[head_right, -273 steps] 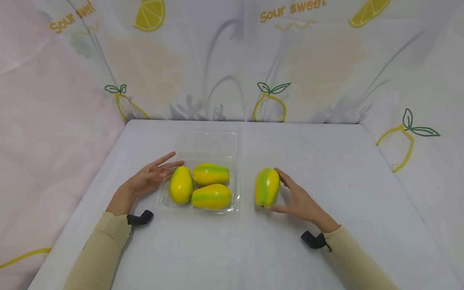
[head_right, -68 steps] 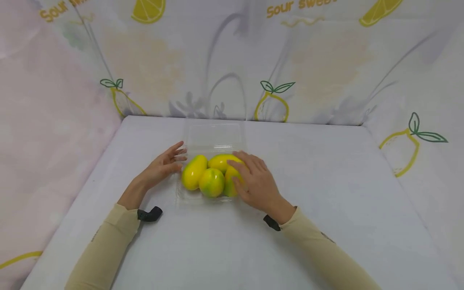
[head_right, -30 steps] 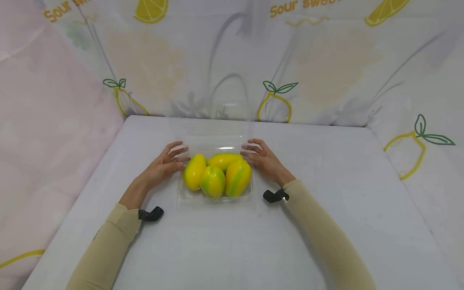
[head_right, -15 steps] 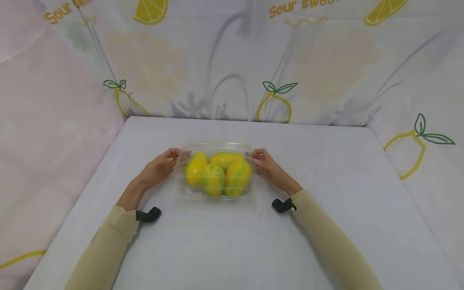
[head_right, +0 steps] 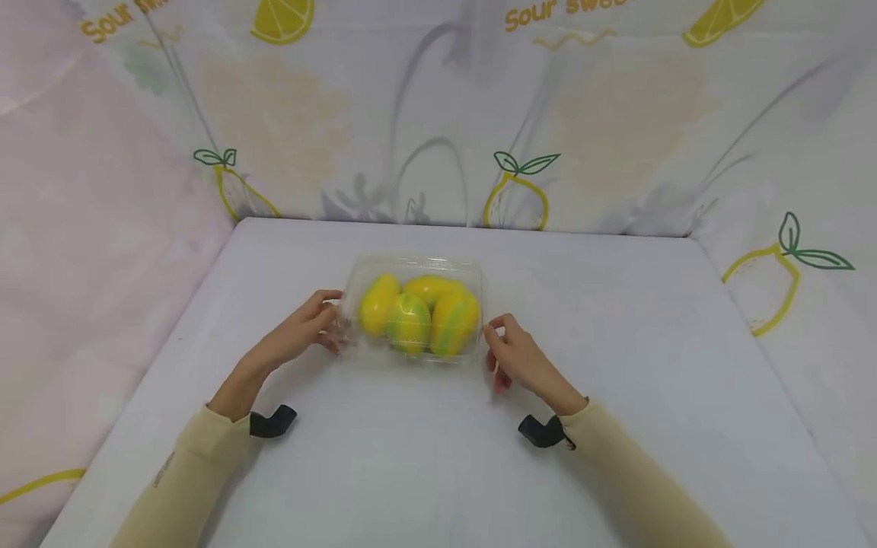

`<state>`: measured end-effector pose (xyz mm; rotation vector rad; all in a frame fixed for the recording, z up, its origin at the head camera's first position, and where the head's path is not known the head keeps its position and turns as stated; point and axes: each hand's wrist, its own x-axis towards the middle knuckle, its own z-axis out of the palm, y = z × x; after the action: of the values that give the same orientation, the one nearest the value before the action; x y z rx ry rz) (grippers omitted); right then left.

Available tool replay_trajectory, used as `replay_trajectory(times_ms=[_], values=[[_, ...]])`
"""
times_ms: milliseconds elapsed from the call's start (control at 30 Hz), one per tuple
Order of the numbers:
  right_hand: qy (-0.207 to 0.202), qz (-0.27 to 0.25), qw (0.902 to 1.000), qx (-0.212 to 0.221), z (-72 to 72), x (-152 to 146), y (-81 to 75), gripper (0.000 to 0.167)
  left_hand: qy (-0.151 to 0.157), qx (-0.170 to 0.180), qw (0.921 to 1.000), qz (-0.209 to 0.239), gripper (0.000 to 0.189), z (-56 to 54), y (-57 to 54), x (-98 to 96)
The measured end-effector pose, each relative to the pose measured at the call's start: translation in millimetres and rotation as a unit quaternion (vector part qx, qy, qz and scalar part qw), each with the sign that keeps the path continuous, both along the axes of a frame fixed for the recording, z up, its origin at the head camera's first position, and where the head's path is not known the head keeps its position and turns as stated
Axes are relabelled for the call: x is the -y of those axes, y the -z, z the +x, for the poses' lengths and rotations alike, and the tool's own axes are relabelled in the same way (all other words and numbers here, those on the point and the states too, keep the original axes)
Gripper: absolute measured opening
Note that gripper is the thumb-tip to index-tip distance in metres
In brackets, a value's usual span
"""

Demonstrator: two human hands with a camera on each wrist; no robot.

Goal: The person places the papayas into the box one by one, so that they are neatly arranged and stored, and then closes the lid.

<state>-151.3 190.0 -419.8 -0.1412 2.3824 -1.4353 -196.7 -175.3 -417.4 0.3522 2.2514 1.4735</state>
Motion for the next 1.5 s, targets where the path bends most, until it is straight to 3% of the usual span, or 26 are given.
replay_trajectory(times_ms=[100,200,400,500,600,767,1000,1167,1300,1400,1500], values=[[0.022,-0.015,0.9995,-0.015,5.5,11.0,1.7,0.038,-0.020,-0.052,0.9964,-0.064,0.045,8.5,-3.8,-13.1],[0.028,-0.033,0.9989,-0.018,9.5,15.3,2.8,0.037,-0.037,-0.087,0.9916,-0.088,0.041,13.5,-0.3,-20.2],[-0.016,-0.056,0.9983,0.003,13.2,14.5,-2.4,0.041,-0.076,-0.115,0.9885,-0.061,0.039,16.8,8.1,-22.2],[0.002,-0.073,0.9973,-0.004,13.4,17.0,2.4,0.042,-0.088,-0.130,0.9863,-0.049,0.040,17.9,8.1,-23.8],[0.038,-0.087,0.9948,-0.038,15.0,23.2,10.6,0.041,-0.092,-0.138,0.9854,-0.038,0.042,19.4,9.0,-25.0],[0.083,-0.046,0.9900,-0.105,18.9,31.7,17.9,0.036,-0.090,-0.154,0.9818,-0.066,0.038,22.7,8.3,-27.8],[0.089,0.005,0.9890,-0.118,20.9,35.9,16.6,0.040,-0.071,-0.155,0.9729,-0.156,0.041,28.2,4.3,-28.5],[0.118,-0.005,0.9830,-0.141,22.4,39.4,20.3,0.038,-0.092,-0.178,0.9712,-0.129,0.036,26.8,8.1,-28.6],[0.135,-0.056,0.9807,-0.130,23.1,42.0,24.8,0.032,-0.129,-0.190,0.9685,-0.095,0.021,26.3,15.2,-28.9],[0.133,-0.096,0.9801,-0.112,24.4,42.8,26.6,0.028,-0.149,-0.190,0.9670,-0.080,0.014,28.3,18.2,-29.6],[0.116,-0.100,0.9825,-0.106,25.9,42.2,26.6,0.029,-0.159,-0.193,0.9651,-0.079,0.014,30.1,19.2,-30.3]])
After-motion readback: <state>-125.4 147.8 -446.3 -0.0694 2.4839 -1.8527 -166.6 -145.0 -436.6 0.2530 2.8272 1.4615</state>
